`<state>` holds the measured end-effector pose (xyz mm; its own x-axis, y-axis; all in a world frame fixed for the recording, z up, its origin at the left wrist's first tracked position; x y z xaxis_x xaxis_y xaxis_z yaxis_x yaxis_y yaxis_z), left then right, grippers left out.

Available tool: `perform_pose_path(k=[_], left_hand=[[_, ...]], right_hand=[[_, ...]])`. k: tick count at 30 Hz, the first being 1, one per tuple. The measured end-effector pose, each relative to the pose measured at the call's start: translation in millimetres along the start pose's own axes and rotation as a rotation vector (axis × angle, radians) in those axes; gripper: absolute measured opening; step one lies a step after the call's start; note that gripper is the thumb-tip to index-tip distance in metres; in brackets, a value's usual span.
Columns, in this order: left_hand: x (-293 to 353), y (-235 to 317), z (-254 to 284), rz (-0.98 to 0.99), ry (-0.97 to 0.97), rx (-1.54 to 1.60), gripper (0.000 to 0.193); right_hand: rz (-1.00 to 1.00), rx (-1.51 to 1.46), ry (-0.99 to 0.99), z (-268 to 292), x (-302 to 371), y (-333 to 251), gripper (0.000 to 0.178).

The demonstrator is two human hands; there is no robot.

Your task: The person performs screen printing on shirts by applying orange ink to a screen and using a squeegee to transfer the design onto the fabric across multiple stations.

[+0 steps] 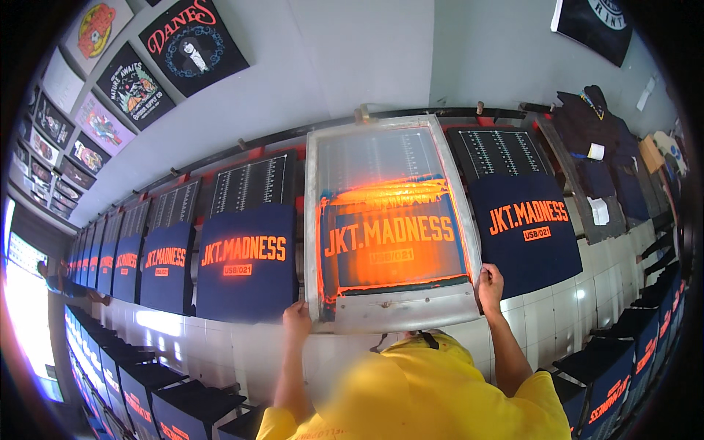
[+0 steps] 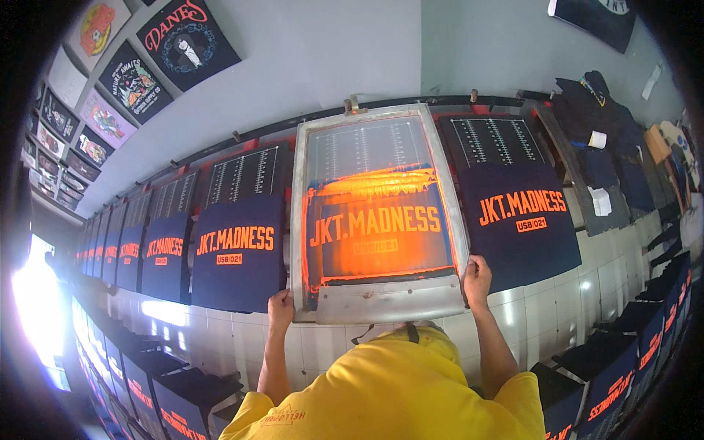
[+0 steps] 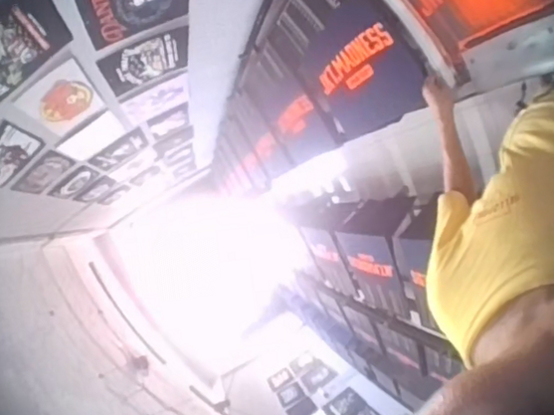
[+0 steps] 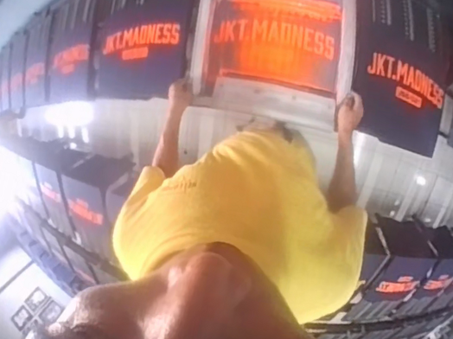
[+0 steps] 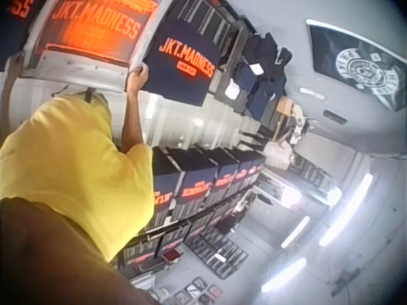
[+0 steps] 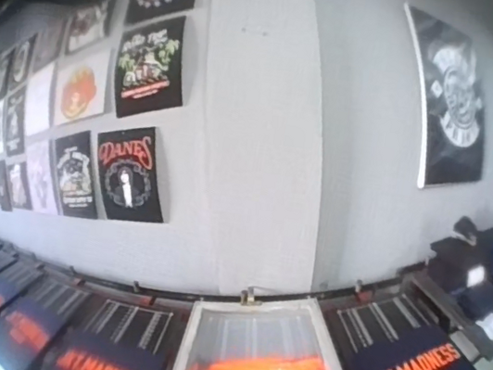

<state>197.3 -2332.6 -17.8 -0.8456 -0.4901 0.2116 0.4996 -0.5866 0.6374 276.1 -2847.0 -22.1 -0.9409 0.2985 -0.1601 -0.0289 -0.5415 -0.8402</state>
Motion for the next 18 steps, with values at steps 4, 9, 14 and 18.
perform_pose_path(k=[4,9,14,18], left_hand=[[-7.9,-4.7,2.5,-0.058,0.004,0.007,0.02],[-3.7,1.5,2.6,-0.123,0.078,0.135,0.019],[-11.5,-19.1,-0.4,0.027,-0.019,0.066,0.02],[-8.2,-5.4,2.9,-0.023,0.02,-0.002,0.021]], right_hand=[[0.05,-0.078,0.059,-2.6,1.0,12.3,0.014],[0.165,-0.009,0.121,-6.1,1.8,20.5,0.011],[0.022,-0.108,0.069,-4.8,0.5,12.4,0.011],[0.128,-0.019,0.034,-0.8,-4.5,10.7,0.012]])
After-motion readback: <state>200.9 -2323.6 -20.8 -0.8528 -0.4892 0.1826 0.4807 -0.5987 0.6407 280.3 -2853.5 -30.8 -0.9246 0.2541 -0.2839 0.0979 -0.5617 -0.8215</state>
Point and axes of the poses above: each hand's wrist, its own x-axis away from the middle knuckle, its own z-axis out of the back of the hand, y = z × x, the point moved 2 cm from there along -x, towards the middle knuckle, and after that the axes turned 8 degrees about z, right-handed, at the moved point
